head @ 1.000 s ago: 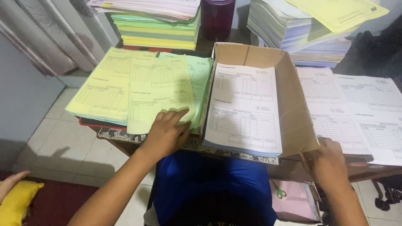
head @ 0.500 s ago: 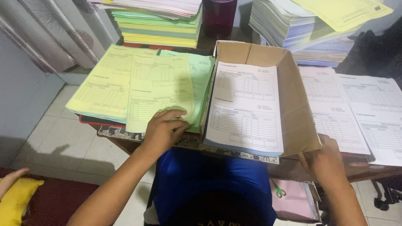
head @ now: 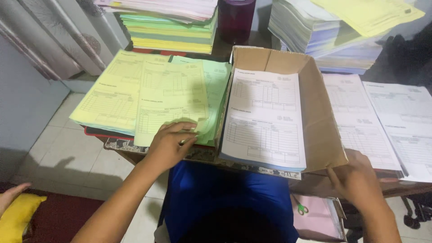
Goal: Sorting and collating different colored sheets of paper from stacks into a cardboard box
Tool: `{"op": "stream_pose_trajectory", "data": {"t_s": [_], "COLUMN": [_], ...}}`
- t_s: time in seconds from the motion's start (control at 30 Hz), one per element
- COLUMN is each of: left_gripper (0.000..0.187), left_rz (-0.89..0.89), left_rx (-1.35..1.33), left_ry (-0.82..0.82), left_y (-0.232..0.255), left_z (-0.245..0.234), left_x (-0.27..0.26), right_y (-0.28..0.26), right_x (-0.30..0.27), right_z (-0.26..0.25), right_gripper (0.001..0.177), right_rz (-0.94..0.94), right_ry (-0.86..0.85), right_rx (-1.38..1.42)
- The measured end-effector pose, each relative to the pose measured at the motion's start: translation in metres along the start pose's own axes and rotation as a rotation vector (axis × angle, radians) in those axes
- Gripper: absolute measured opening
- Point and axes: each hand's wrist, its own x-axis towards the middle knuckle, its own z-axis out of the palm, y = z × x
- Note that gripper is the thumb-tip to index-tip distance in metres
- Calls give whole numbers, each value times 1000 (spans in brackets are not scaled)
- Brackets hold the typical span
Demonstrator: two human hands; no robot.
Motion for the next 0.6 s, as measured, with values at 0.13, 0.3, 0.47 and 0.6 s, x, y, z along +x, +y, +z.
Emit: {"op": "stream_pose_trajectory", "data": {"t_s": [0.13, 0.3, 0.47, 0.6], "left_gripper": [6, 3, 7, 9], "left_rz": [11, 21, 40, 121], "left_rx": [-11, -47, 23, 106], "left_ry": [43, 142, 169, 135], "left_y": [-6, 2, 2, 15], "left_z": [8, 6, 9, 3], "left_x": [-3, 3, 7, 4], "right_y": [4, 36, 19, 11], "right_x": [-3, -13, -5, -13], "right_z": [-5, 29, 16, 27], "right_gripper": [18, 27, 7, 17], "right_rz": [-70, -110, -62, 85], "right_ry": [50, 220, 407, 483], "right_rx": [143, 149, 402, 403]}}
